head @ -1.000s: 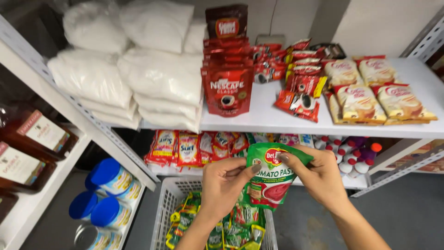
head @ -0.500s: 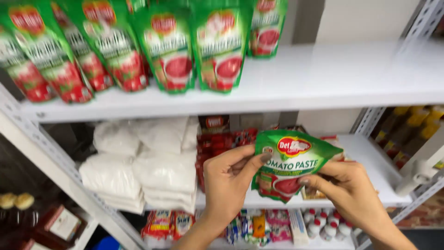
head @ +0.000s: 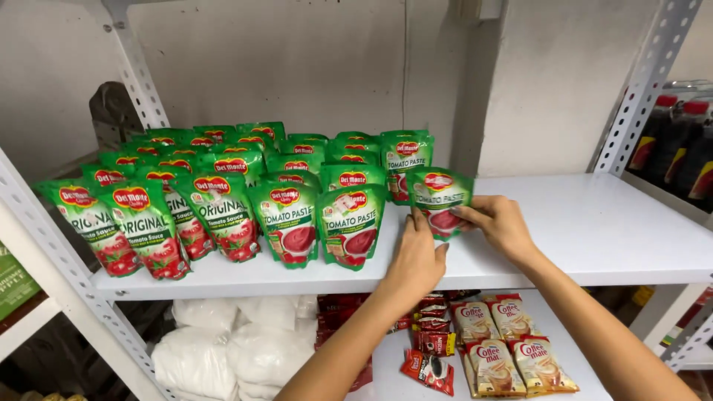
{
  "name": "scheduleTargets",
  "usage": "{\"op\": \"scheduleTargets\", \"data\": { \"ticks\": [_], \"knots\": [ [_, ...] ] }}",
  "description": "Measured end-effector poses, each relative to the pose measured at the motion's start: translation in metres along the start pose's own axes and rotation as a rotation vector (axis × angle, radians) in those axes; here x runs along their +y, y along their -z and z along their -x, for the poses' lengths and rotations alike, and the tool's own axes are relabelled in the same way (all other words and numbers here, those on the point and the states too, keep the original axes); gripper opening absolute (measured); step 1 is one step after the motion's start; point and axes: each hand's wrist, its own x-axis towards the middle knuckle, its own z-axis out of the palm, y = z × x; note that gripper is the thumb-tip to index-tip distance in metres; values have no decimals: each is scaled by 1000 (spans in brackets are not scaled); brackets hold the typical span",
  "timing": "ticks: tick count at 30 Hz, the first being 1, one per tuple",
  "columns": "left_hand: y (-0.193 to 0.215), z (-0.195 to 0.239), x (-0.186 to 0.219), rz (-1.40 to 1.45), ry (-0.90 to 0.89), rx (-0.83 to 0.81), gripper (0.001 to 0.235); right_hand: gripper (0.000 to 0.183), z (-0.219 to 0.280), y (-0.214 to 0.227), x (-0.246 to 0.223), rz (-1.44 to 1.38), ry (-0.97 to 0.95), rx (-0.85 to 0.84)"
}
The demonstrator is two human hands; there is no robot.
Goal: The person sits on the floor and repeatedly picks up green sachets of tomato paste from a white plastic basket. They place each sachet onto a white shelf, arranging them in neat rows alongside other similar products.
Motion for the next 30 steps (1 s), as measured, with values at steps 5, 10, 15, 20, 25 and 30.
{"op": "scheduleTargets", "data": {
  "ticks": [5, 10, 15, 20, 25, 30],
  "knots": [
    [-23, -32, -38, -21, 14, 75, 88, 28, -48, -26, 30, -216, -52, -110],
    [-27, -42, -44, -34, 80, 108, 91, 26, -73, -44, 32, -203, -60, -151],
    [-23, -43, -48, -35, 113, 144, 86, 21, -78, -59, 29, -207, 18, -151],
    [-16, -36, -49, -57, 63, 143, 82, 19, -62, -60, 22, -133, 25, -29],
    [-7, -33, -51, -1, 80, 156, 78, 35, -51, -65, 16, -22, 141, 18],
    [-6, -33, -46, 68, 141, 169, 75, 26, -50, -64, 10, -20, 70, -4]
  ]
}}
